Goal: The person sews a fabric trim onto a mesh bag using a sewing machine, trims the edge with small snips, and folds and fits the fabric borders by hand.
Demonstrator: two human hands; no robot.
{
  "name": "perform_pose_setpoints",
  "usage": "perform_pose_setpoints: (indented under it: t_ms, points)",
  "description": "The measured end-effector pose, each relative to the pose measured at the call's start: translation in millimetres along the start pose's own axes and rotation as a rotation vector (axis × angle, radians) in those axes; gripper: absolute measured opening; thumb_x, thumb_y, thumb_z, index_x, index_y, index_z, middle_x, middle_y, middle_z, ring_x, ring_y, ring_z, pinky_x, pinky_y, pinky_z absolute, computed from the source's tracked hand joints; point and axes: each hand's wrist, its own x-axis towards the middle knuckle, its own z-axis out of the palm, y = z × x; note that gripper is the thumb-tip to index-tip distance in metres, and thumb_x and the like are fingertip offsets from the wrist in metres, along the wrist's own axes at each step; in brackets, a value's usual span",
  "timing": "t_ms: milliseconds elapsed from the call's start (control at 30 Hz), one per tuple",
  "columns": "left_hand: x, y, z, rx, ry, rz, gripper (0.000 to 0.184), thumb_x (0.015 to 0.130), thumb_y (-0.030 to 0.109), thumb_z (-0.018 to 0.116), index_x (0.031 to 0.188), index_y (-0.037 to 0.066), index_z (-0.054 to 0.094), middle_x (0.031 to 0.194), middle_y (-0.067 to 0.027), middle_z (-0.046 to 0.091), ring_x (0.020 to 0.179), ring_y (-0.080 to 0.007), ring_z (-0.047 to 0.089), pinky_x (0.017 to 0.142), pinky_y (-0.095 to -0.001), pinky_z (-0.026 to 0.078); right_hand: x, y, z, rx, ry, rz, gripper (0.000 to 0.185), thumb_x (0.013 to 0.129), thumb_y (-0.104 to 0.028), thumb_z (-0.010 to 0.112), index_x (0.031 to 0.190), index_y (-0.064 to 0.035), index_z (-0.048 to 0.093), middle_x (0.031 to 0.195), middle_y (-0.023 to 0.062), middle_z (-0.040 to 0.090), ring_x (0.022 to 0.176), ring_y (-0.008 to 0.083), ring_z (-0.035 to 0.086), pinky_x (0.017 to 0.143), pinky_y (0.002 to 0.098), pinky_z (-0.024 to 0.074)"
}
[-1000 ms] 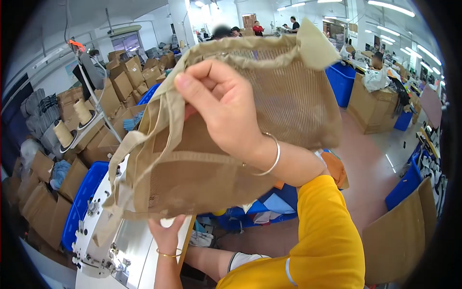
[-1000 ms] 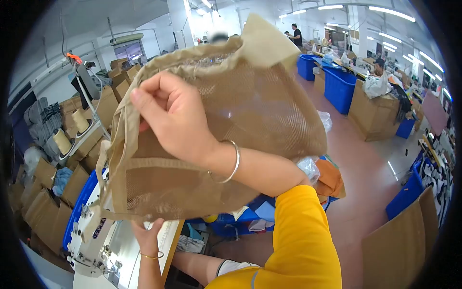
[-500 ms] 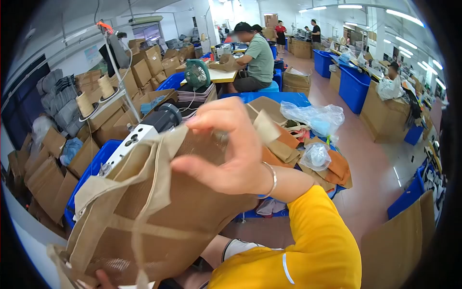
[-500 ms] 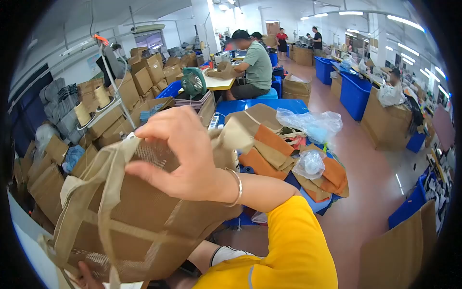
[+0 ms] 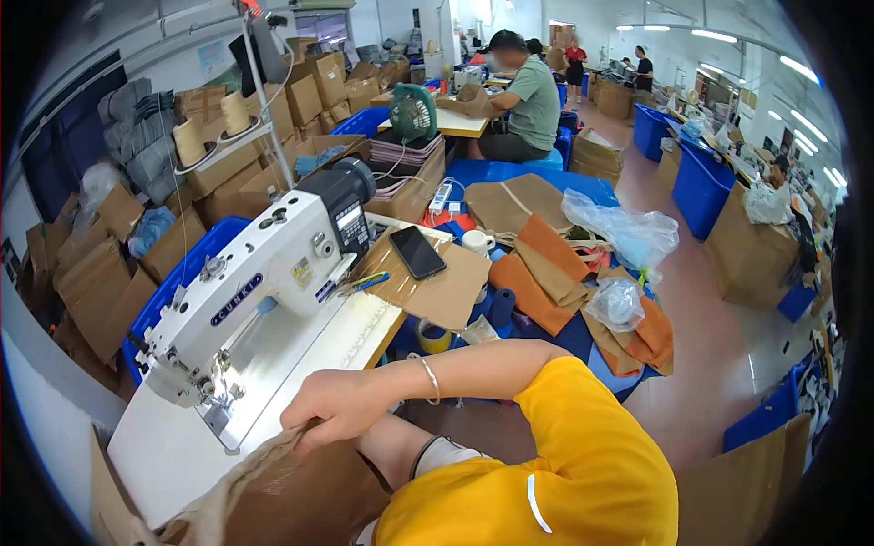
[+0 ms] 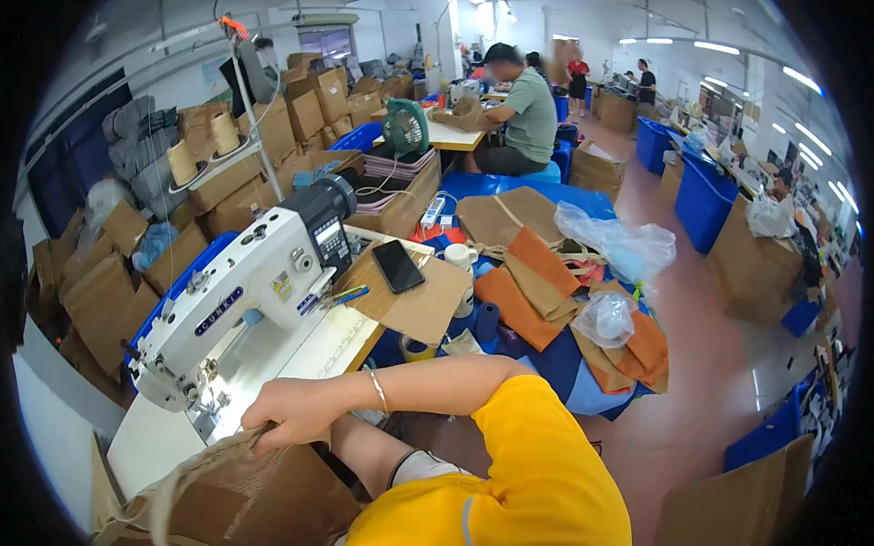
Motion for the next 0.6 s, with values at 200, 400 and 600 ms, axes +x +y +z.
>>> perform_pose_setpoints:
  t_ms: [200, 400, 600]
  points:
    - [-43.3, -42.5, -25.5, 0.478, -0.037, -0.195, 0.035, 0.088, 0.009, 0.063, 0.119, -0.004, 0.057, 0.102, -0.0139, 0.064, 0.08, -0.019, 0.059, 0.069, -0.0285, 0.048, 58.6, 32.1, 28.0, 0.107, 0.014, 0.027, 0.023, 0.08, -0.027, 0.068, 0.085, -0.0056, 0.063, 0.066, 0.0114, 0.062, 0.063, 0.0291, 0.061, 0.057, 0.0383, 0.0455]
    - [-51.8, -23.7, -12.3, 0.833, 0.158, 0.046, 0.025, 0.088, 0.008, 0.063, 0.111, -0.003, 0.061, 0.097, -0.0109, 0.064, 0.079, -0.0177, 0.059, 0.072, -0.0271, 0.047, 73.8, 126.4, 87.6, -0.004, 0.044, 0.296, 0.035, 0.073, -0.026, 0.066, 0.097, -0.0008, 0.066, 0.08, 0.0177, 0.065, 0.079, 0.033, 0.062, 0.071, 0.0411, 0.0477]
    - [-26.1, 72.7, 74.3, 0.258, -0.149, 0.427, 0.037, 0.085, 0.003, 0.057, 0.121, -0.004, 0.052, 0.122, -0.0203, 0.056, 0.113, -0.0359, 0.052, 0.1, -0.0418, 0.038, 67.2, 133.9, 91.1, 0.076, 0.033, 0.351, 0.035, 0.074, -0.026, 0.066, 0.097, -0.0005, 0.065, 0.086, 0.0188, 0.065, 0.084, 0.0337, 0.062, 0.075, 0.0408, 0.048]
